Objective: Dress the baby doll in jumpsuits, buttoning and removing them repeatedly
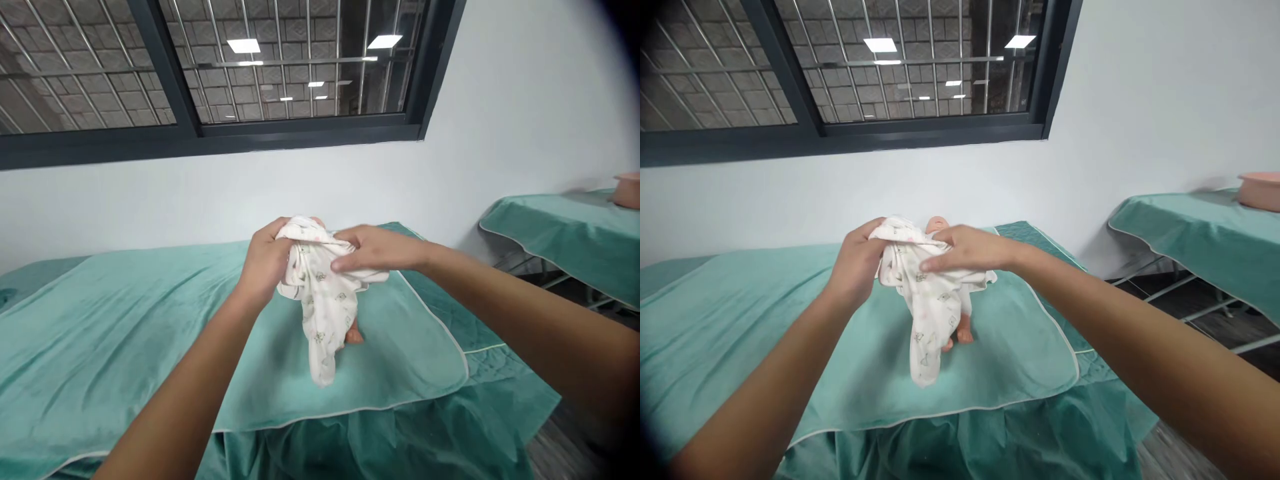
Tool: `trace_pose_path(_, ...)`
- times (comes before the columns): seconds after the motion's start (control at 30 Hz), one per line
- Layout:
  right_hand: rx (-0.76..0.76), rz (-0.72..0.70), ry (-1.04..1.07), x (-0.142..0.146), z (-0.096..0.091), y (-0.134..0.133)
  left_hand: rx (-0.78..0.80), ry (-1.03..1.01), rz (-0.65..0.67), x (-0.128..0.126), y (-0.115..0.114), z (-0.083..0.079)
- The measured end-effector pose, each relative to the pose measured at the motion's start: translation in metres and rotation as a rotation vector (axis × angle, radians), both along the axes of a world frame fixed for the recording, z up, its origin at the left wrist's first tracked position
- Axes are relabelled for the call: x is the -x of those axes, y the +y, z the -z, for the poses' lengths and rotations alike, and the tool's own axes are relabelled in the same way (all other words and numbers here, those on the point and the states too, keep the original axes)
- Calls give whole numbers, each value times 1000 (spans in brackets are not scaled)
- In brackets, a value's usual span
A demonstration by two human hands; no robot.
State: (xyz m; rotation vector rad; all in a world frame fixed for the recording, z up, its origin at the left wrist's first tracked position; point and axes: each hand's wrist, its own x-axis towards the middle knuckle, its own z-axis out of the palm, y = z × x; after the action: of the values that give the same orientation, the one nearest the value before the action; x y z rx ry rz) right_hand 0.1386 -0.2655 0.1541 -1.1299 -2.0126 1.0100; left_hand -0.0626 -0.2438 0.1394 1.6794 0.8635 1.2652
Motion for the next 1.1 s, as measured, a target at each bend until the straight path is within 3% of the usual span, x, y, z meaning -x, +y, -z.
trace_pose_path(0.07, 89, -43, -80, -2, 8, 3, 78, -134, 36, -2, 4, 5)
trace_pose_path(0.17, 150, -2, 162, 3, 20, 5, 210, -203, 117, -7, 1, 12)
trace_pose_path(0.3, 159, 117, 658, 9, 27, 12, 338, -19, 359, -4, -6, 20)
trace_pose_path(0.4, 174, 123, 804, 8, 31, 21, 352, 164, 573, 1, -5, 25)
trace_pose_path(0.47, 226, 141, 817, 7, 37, 25, 344, 127, 563, 2, 0, 27)
trace_pose_path(0.6, 314, 117, 723, 5, 51, 23, 384, -200, 380, -1, 14, 31)
trace_pose_path(0.73, 379, -152, 315, 3, 57, 13, 453, -291, 389, -5, 20, 37)
trace_pose_path(0.83, 362, -169, 131, 3, 60, 8, 520, -273, 414, -5, 19, 47)
trace_pose_path(0.97, 297, 40, 486, 2, 68, 13, 585, -219, 507, 2, 11, 63)
trace_pose_path(1.1, 347, 179, 782, 2, 74, 16, 628, -24, 616, 8, 3, 65)
